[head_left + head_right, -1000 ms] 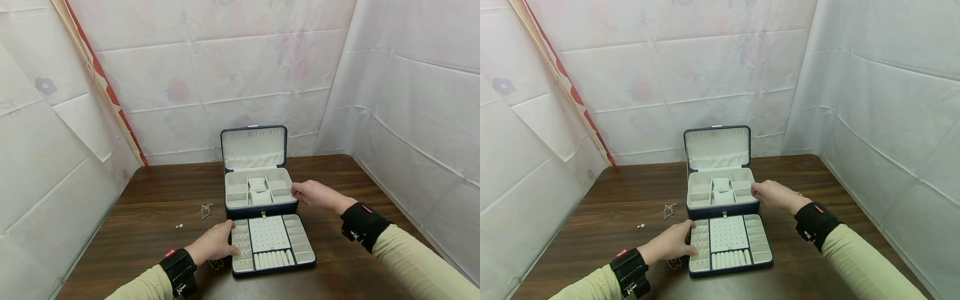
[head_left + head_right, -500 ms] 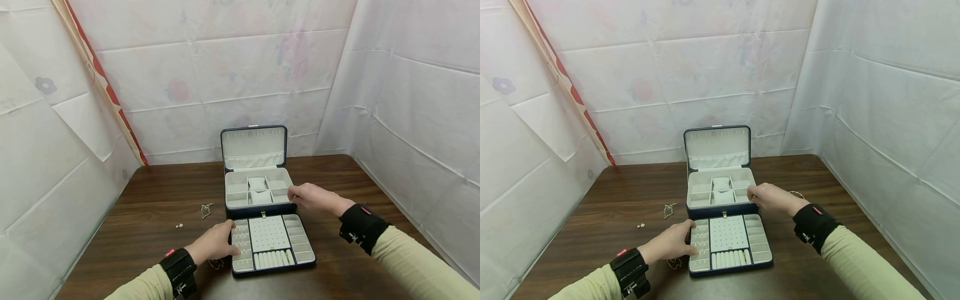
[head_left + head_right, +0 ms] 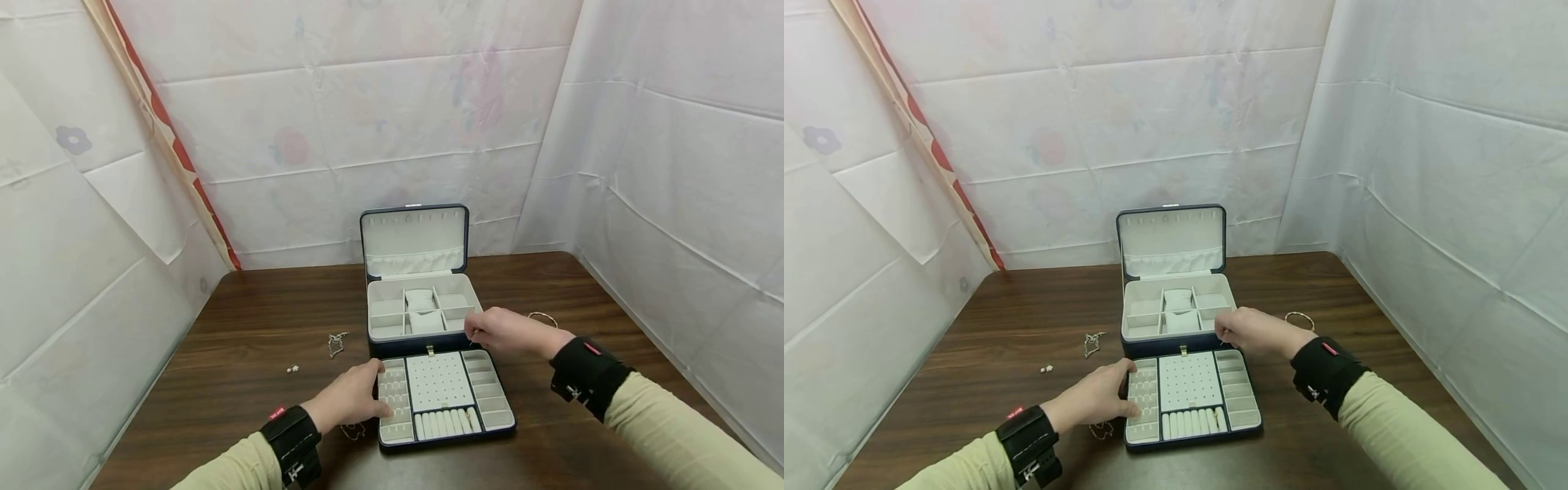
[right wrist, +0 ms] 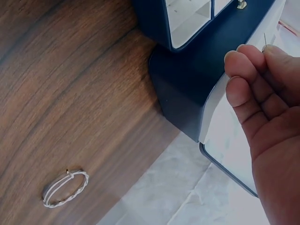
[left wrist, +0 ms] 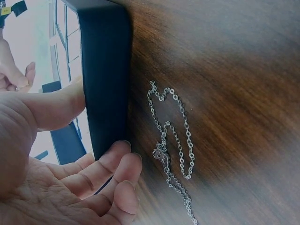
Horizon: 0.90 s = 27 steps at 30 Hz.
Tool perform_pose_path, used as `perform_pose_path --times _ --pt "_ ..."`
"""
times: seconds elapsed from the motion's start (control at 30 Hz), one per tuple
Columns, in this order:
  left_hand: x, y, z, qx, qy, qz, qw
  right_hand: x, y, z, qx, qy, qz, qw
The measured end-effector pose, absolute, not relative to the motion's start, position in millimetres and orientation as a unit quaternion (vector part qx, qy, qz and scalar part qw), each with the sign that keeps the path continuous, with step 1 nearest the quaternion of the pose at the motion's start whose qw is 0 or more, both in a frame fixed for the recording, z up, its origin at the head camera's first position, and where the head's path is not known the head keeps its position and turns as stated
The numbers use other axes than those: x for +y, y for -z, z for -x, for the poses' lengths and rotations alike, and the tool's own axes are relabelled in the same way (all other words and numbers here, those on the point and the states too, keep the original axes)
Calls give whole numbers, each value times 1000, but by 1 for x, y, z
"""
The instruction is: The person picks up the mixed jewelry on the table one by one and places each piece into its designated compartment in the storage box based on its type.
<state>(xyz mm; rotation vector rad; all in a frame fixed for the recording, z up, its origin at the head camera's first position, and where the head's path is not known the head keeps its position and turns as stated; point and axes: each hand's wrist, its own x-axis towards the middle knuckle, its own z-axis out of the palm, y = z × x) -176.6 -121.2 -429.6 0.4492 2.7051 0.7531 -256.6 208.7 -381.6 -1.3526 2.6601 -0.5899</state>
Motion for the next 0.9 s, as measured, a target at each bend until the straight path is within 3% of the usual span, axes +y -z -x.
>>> perform_pose_path --times 0.27,0.9 --pt "-121 430 177 941 -262 -154 151 203 384 252 879 189 430 80" --pt "-121 429 176 940 -263 -154 154 194 390 251 874 175 450 62"
